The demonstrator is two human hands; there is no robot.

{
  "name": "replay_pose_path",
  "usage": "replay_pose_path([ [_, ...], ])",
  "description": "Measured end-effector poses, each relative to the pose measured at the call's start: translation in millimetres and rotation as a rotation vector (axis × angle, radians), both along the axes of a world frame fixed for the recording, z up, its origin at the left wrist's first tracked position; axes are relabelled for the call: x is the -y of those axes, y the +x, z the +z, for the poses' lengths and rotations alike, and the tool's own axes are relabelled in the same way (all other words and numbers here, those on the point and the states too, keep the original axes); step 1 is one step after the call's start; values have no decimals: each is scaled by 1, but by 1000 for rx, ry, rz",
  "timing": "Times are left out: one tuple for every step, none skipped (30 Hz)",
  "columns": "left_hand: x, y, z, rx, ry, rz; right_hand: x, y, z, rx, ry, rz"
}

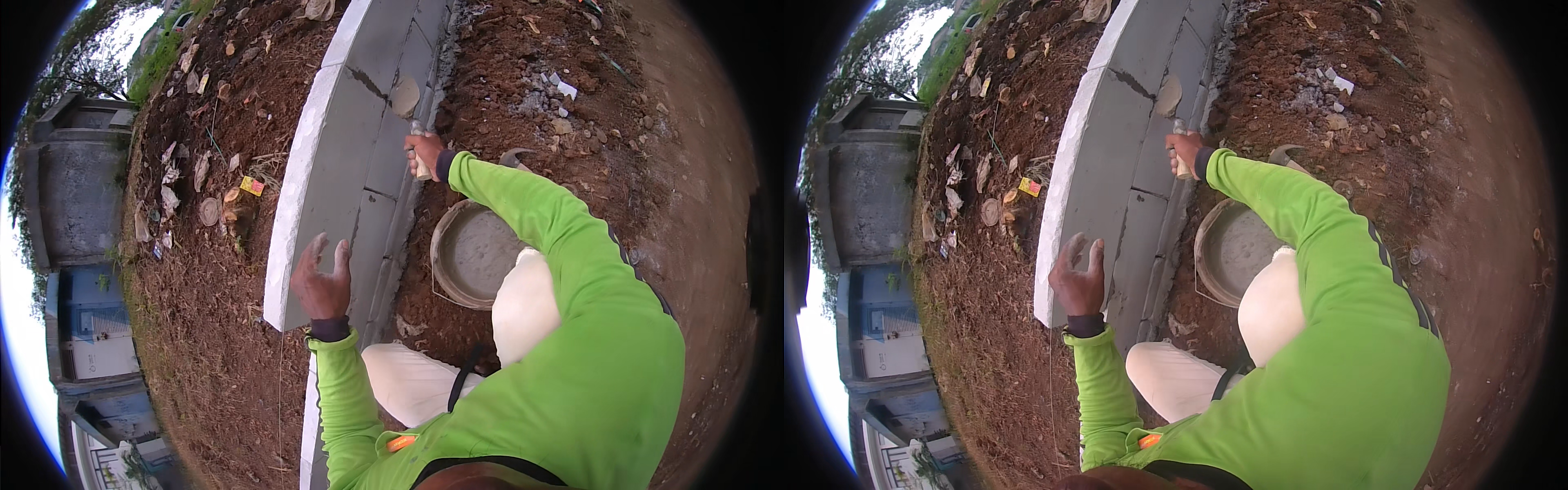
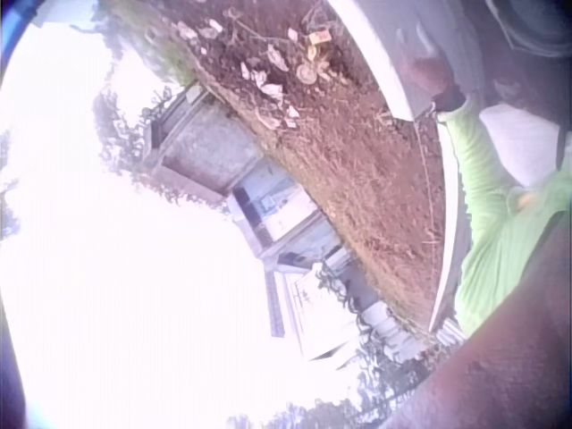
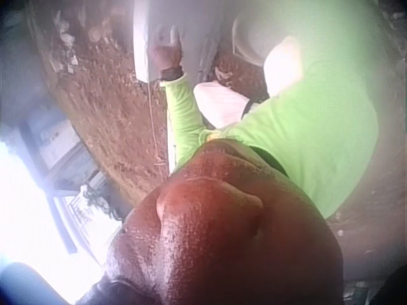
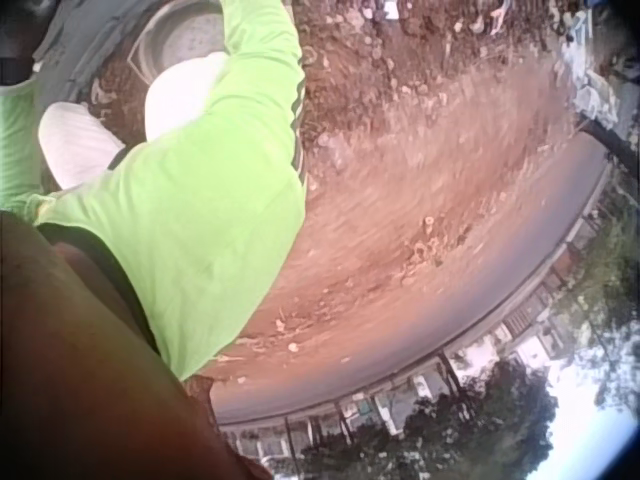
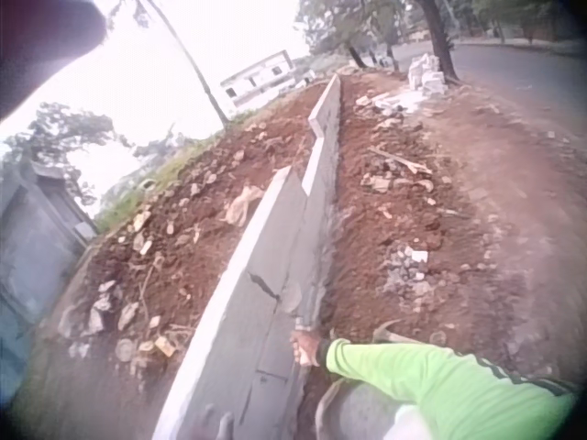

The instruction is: The person builds a wall using concrete blocks. They spread mortar onto a foundation with a trowel, position a block by hand, tap the block with a hammer to align it, and apply mortar to the top of the block.

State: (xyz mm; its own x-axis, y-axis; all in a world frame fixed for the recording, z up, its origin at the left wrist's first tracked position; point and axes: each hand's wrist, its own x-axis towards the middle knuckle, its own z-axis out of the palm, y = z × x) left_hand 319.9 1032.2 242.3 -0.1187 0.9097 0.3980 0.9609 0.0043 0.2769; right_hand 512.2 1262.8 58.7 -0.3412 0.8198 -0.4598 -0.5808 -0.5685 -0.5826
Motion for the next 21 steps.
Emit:
replay_pose_path([
  [-38,-3,13,-158,67,-87,0,-3,-2,9,-3,-5],
  [-71,-4,27,-256,20,-99,1,-11,-4,-1,-7,-20],
  [-104,-20,28,-370,-19,-140,2,-17,-2,-15,9,-18],
  [-129,-33,25,-495,-72,-86,4,-23,3,-31,25,-18],
  [-148,-41,17,-494,-161,-29,5,-25,5,-45,39,-27],
  [-165,-40,13,-492,-246,24,4,-26,5,-68,75,-44],
  [-176,-42,10,-491,-331,81,2,-27,5,-35,67,-50],
  [-182,-45,7,-516,-365,124,1,-28,7,-5,60,-52],
  [-187,-38,4,-515,-380,136,-1,-25,1,33,40,-65],
  [-189,-33,3,-515,-395,151,-3,-24,-4,72,9,-65],
  [-190,-29,3,-516,-411,168,-5,-23,-9,109,-22,-63],
  [-191,-28,2,-515,-402,157,-7,-22,-15,147,-51,-62],
  [-190,-28,3,-513,-394,147,-9,-23,-21,149,-54,-52],
  [-192,-27,3,-511,-386,136,-11,-26,-27,150,-58,-41],
  [-191,-28,1,-527,-360,132,-8,-30,-29,152,-66,-22],
  [-190,-29,-1,-542,-334,127,-7,-34,-30,194,-68,-20],
  [-189,-30,-3,-556,-309,122,-6,-37,-32,214,-73,-5],
  [-189,-32,0,-561,-324,127,-7,-40,-29,232,-71,12],
  [-189,-37,-2,-568,-336,138,-7,-43,-27,250,-68,30],
  [-188,-41,-4,-574,-348,150,-7,-46,-25,287,-55,33],
  [-190,-39,-3,-579,-354,154,-12,-47,-27,315,-42,49],
])
